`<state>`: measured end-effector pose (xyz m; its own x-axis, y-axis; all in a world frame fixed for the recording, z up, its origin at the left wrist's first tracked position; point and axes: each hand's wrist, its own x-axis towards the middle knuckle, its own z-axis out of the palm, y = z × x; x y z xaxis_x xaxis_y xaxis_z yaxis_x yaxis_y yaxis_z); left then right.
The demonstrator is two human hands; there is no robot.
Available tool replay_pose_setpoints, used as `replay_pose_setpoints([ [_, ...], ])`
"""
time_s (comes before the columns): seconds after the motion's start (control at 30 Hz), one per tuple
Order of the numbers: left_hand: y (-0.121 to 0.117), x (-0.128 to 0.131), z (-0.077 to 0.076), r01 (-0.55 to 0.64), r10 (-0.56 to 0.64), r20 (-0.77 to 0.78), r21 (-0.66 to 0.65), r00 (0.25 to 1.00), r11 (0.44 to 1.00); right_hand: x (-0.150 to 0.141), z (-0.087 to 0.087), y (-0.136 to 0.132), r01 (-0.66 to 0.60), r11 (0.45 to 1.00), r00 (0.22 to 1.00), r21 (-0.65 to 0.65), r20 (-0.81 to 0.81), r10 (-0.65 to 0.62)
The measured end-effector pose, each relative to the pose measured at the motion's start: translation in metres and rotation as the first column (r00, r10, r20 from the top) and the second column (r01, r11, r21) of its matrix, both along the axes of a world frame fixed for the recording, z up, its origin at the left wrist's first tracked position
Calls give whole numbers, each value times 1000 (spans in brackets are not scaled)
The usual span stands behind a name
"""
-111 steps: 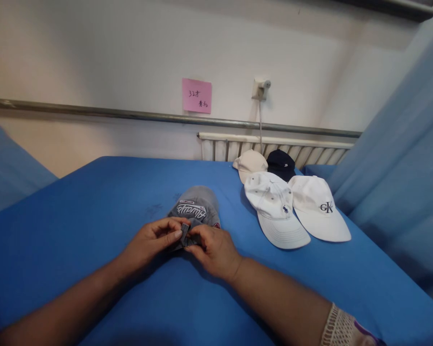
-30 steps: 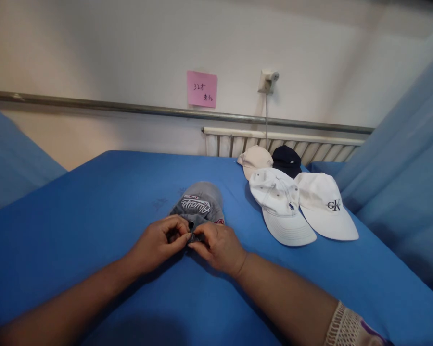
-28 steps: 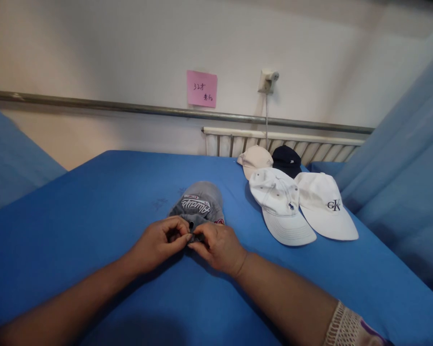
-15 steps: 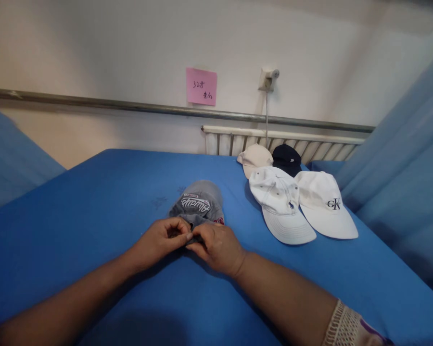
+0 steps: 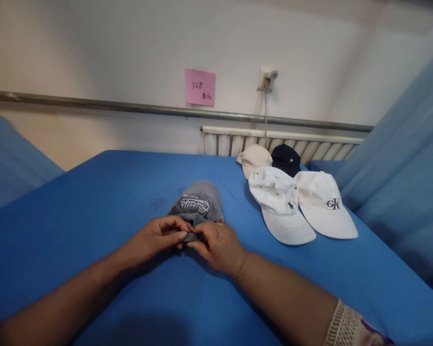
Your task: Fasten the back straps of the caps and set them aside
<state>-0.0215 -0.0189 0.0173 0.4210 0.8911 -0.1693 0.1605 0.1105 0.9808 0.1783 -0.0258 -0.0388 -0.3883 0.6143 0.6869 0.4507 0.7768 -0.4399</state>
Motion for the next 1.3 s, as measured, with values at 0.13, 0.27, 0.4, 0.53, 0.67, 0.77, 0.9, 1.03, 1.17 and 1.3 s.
replay_pose_setpoints([
  [0.13, 0, 4, 0, -1, 1, 10, 18, 1000, 1000, 0, 0, 0, -11, 1000, 1000, 21, 17, 11],
  [0.27, -1, 6, -2, 2, -2, 11, 36, 1000, 999, 0, -1, 0, -16, 1000, 999, 12, 31, 15],
  [0.4, 1, 1, -1, 16, -15, -18, 57, 1000, 998, 0, -1, 1, -15, 1000, 1000, -3, 9, 15],
  [0.53, 3, -4, 4, 72, -63, -108, 78, 992, 994, 1, -1, 1, -34, 999, 999, -21, -17, 34],
  [0.67, 3, -3, 5, 93, -83, -143, 64, 986, 994, 1, -1, 2, -66, 998, 997, -8, -36, 65],
  [0.77, 2, -2, 4, 96, -88, -140, 54, 986, 994, 1, -1, 2, -80, 997, 996, -10, -37, 79],
  [0.9, 3, -2, 1, 102, -94, -132, 50, 987, 994, 2, -1, 2, -91, 995, 995, -30, -37, 90],
  [1.03, 3, -2, 0, 111, -106, -121, 37, 987, 993, 2, -1, 2, -110, 993, 994, -52, -27, 109],
  [1.17, 2, -1, 0, 113, -108, -114, 36, 988, 993, 2, -1, 2, -114, 992, 993, -55, -28, 113],
  [1.3, 4, -3, -1, 105, -101, -131, 21, 986, 994, 2, -2, 2, -112, 993, 993, -41, -44, 110],
])
